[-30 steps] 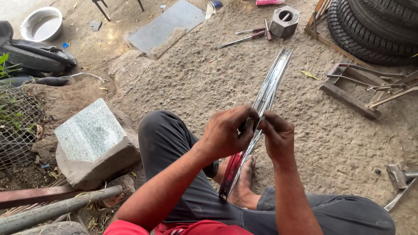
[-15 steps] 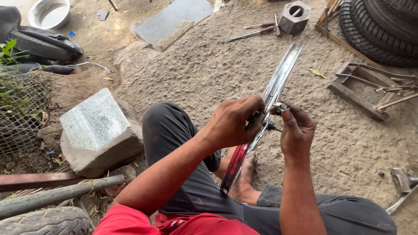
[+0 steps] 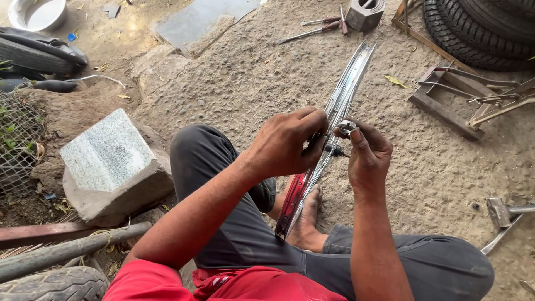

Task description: The person sits on the ground and adjusts the spokes of a bicycle wheel using a spoke wrench. They rotate the wheel and tighten individual spokes one by one to true the rim.

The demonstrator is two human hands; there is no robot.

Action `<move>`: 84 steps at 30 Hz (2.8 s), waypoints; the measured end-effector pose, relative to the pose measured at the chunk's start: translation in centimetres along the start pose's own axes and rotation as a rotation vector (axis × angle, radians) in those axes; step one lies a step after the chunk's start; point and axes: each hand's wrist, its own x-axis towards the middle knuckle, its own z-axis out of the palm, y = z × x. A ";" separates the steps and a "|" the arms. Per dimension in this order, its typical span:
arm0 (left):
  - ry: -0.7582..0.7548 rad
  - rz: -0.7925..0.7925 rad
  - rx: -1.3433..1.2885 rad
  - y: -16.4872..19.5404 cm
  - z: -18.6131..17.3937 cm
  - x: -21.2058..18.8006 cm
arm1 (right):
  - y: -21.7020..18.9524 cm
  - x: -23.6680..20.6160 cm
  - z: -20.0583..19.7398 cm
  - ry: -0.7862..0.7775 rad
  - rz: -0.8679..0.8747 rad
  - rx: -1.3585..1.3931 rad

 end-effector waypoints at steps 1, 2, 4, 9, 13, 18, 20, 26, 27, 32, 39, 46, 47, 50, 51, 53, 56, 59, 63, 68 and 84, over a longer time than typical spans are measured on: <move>0.006 0.012 -0.007 0.0 -0.1 0.0 | 0.0 0.0 0.0 0.002 0.002 -0.002; 0.011 0.025 -0.014 0.1 -0.1 0.1 | 0.0 -0.1 -0.1 0.004 0.004 -0.004; -0.010 0.031 0.035 0.1 -0.1 0.3 | -0.1 -0.1 -0.3 0.000 0.004 -0.016; 0.011 0.034 0.006 0.4 -0.3 0.6 | -0.1 -0.1 -0.6 0.008 0.008 -0.005; -0.007 0.045 0.016 0.3 -0.7 0.7 | 0.0 -0.1 -0.4 0.028 -0.003 0.039; 0.004 0.073 0.019 0.1 -0.6 0.6 | 0.0 -0.2 -0.5 0.042 0.026 0.023; -0.025 0.073 0.049 -0.1 -0.5 0.5 | 0.0 -0.2 -0.5 0.040 0.030 -0.003; -0.032 0.023 0.053 -0.2 0.0 0.6 | 0.1 -0.1 -0.4 0.037 0.042 -0.002; -0.035 0.024 0.071 -0.2 -0.1 0.5 | 0.1 -0.1 -0.4 0.035 0.040 -0.005; -0.019 0.003 0.125 -0.2 0.0 0.4 | 0.1 -0.1 -0.2 0.034 0.051 -0.022; -0.034 0.010 0.092 0.1 -0.2 0.6 | 0.1 -0.1 0.0 0.034 0.053 -0.044; 0.057 0.001 0.032 0.7 -0.5 0.2 | 1.0 -0.3 -0.5 0.061 0.099 -0.181; 0.089 0.005 0.000 0.8 -0.3 0.2 | 1.0 -0.3 -0.8 0.096 0.118 -0.251; 0.044 -0.021 0.048 1.2 -0.1 0.4 | 1.0 -0.4 -1.1 0.058 0.057 -0.128; 0.016 -0.026 0.049 1.3 0.0 0.6 | 0.9 -0.4 -1.1 0.041 0.048 -0.123; -0.045 -0.051 0.069 1.3 -0.5 0.6 | 0.8 -0.4 -0.9 0.029 0.052 -0.099; 0.024 -0.032 0.067 1.4 -0.4 0.7 | 0.5 -0.3 -0.6 0.031 0.067 -0.068; 0.010 -0.008 0.069 1.3 -0.3 0.5 | 0.3 -0.1 -0.4 0.019 0.059 -0.037; 0.001 -0.028 0.084 1.1 0.0 0.3 | 0.5 -0.3 -0.7 0.042 0.077 0.011; -0.035 -0.030 0.091 1.2 -0.2 0.4 | 0.3 0.1 -0.8 0.056 0.066 0.056; 0.020 -0.017 0.047 1.2 -0.1 0.1 | 0.8 0.0 -1.3 0.063 0.084 0.065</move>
